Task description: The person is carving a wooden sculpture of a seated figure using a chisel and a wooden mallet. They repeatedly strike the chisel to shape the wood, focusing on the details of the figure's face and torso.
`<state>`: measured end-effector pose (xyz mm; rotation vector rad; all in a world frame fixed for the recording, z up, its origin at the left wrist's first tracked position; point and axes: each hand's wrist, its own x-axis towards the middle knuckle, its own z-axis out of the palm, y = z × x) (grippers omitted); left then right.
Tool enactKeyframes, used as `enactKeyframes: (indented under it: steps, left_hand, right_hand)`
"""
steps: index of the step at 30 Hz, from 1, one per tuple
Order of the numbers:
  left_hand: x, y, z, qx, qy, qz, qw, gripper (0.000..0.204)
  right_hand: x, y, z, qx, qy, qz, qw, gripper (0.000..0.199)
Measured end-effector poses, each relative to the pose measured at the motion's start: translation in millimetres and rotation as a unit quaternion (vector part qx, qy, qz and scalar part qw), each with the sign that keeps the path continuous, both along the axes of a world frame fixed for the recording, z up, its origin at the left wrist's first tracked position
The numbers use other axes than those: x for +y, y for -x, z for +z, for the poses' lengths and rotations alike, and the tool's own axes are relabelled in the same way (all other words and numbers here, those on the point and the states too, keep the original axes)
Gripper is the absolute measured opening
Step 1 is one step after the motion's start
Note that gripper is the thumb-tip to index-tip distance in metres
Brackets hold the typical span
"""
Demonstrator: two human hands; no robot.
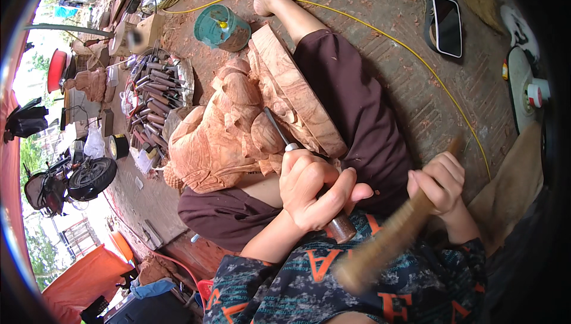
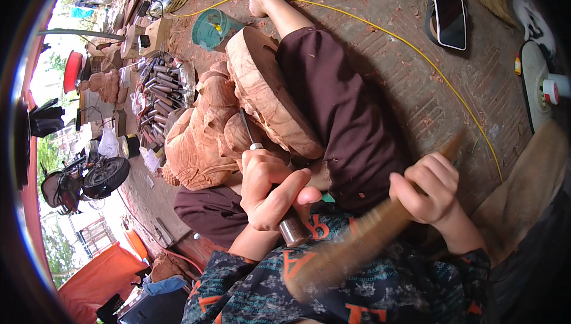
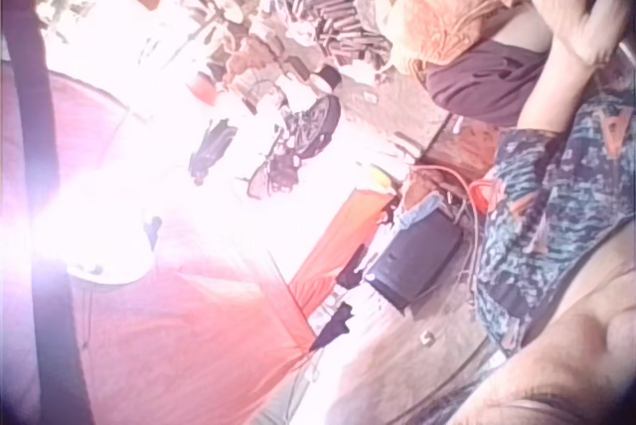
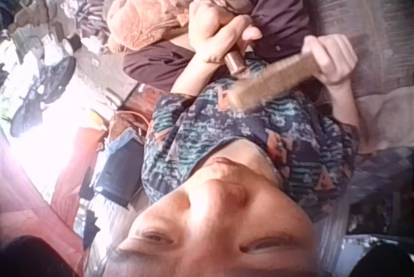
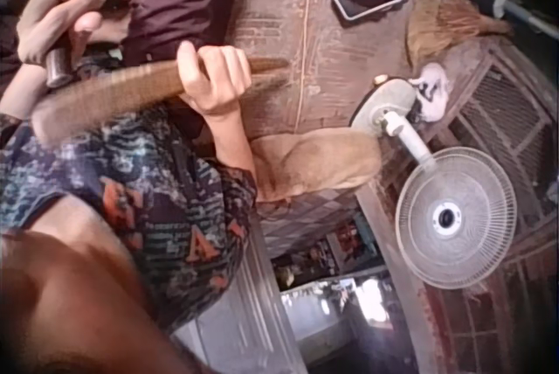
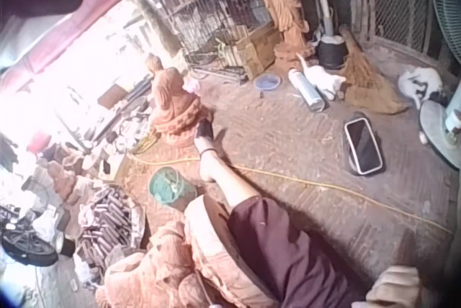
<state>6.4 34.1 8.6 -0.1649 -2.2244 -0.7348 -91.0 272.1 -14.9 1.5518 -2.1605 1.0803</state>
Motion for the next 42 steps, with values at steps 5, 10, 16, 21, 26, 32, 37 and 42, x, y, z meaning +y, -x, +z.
enactKeyframes:
  steps: [5,10,16,21,26,32,37,42]
  left_hand:
    - [-2.5,-2.0,-4.7,-0.009,0.028,-0.015,0.999,0.032]
    - [-3.0,-0.1,-14.6,-0.006,0.059,-0.011,0.998,0.022]
    - [-31.9,-19.7,37.4,-0.008,0.197,-0.094,0.976,0.026]
    - [-71.5,-4.0,82.6,0.119,-0.065,-0.078,0.988,0.027]
    - [-100.1,22.2,95.4,0.056,-0.361,-0.195,0.910,0.035]
    - [-97.7,38.0,67.5,0.036,-0.372,-0.116,0.920,0.045]
    - [-83.1,38.3,61.6,0.034,-0.338,-0.060,0.939,0.047]
    - [-71.0,41.6,41.8,0.094,-0.269,0.045,0.957,0.042]
  right_hand:
    - [1.8,1.7,-18.9,0.016,0.112,0.020,0.993,0.036]
    - [3.9,5.3,-16.9,-0.001,0.022,0.009,1.000,0.037]
    - [-0.9,10.5,-25.4,-0.078,0.025,0.023,0.996,0.032]
    - [-10.5,39.8,-4.5,-0.231,-0.032,-0.009,0.973,0.053]
    - [-40.8,75.2,26.1,-0.351,-0.085,-0.105,0.927,0.084]
    - [-84.5,108.3,56.7,-0.343,0.007,-0.010,0.939,0.072]
    - [-116.5,114.9,77.7,-0.191,-0.021,0.119,0.974,0.076]
    - [-121.8,97.3,88.7,-0.119,0.010,0.143,0.982,0.072]
